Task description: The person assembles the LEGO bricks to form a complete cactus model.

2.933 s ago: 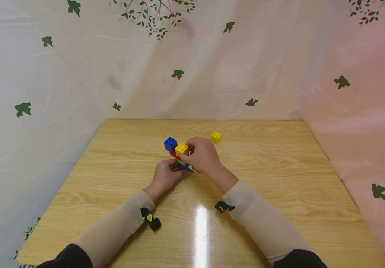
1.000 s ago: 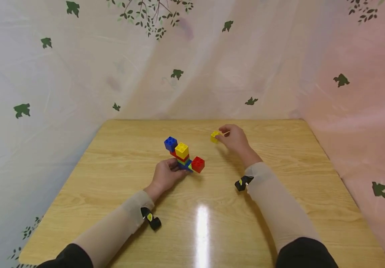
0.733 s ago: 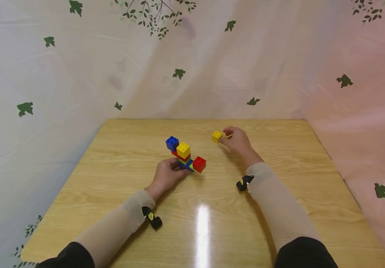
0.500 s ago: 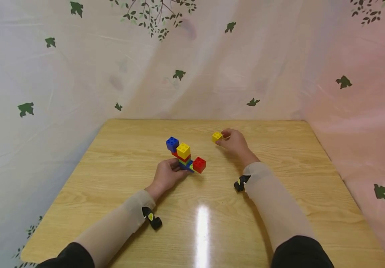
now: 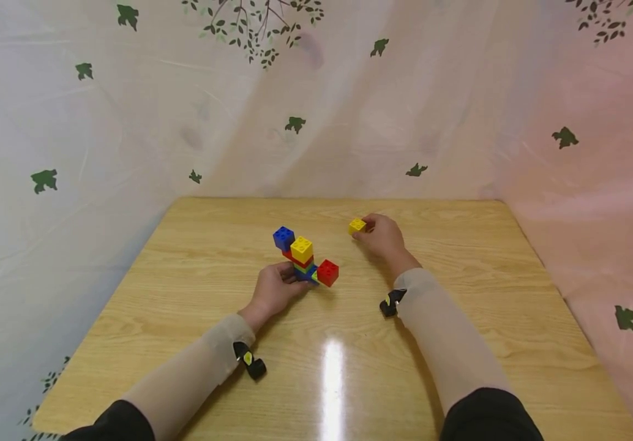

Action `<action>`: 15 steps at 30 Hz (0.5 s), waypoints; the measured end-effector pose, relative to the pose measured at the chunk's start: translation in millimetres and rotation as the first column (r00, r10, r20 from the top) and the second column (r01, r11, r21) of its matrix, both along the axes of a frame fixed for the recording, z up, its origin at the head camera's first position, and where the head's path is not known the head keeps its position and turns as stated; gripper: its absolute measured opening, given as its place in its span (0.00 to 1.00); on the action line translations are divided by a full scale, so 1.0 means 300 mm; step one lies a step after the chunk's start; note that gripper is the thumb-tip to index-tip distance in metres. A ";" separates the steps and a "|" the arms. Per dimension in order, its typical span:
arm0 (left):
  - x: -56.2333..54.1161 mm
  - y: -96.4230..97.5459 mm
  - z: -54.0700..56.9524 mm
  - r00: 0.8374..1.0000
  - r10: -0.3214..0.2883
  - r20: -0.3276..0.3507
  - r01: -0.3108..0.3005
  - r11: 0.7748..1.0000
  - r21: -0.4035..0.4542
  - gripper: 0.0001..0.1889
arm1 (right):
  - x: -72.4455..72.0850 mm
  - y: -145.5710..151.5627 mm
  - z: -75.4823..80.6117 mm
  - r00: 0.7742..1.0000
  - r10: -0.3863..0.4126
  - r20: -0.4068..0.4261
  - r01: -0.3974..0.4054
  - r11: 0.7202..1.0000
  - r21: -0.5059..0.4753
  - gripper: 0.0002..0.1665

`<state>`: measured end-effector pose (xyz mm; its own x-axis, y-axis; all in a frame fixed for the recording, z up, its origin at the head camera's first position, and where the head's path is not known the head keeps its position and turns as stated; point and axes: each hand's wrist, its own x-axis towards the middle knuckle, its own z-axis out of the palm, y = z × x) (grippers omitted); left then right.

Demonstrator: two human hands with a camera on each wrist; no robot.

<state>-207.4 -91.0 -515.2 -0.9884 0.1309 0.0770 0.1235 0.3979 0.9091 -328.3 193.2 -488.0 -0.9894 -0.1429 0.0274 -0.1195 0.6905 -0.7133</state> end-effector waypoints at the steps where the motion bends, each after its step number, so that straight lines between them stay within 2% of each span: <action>1: 0.000 0.000 0.000 1.000 0.000 0.002 0.000 1.000 0.000 0.22 | 0.000 0.000 -0.001 1.000 -0.003 0.000 0.003 1.000 0.002 0.32; 8: 0.000 0.001 -0.002 1.000 -0.007 0.003 0.006 1.000 0.017 0.22 | 0.006 0.000 -0.006 1.000 -0.011 -0.002 0.011 1.000 0.003 0.28; 15: -0.003 0.001 -0.001 1.000 -0.013 -0.002 0.013 1.000 0.015 0.21 | 0.020 -0.011 0.004 1.000 -0.013 -0.012 0.013 0.999 -0.030 0.28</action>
<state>-208.4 -90.7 -515.4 -0.9865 0.1424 0.0813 0.1306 0.3829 0.9145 -322.4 189.8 -486.8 -0.9907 -0.1292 0.0438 -0.1198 0.6704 -0.7323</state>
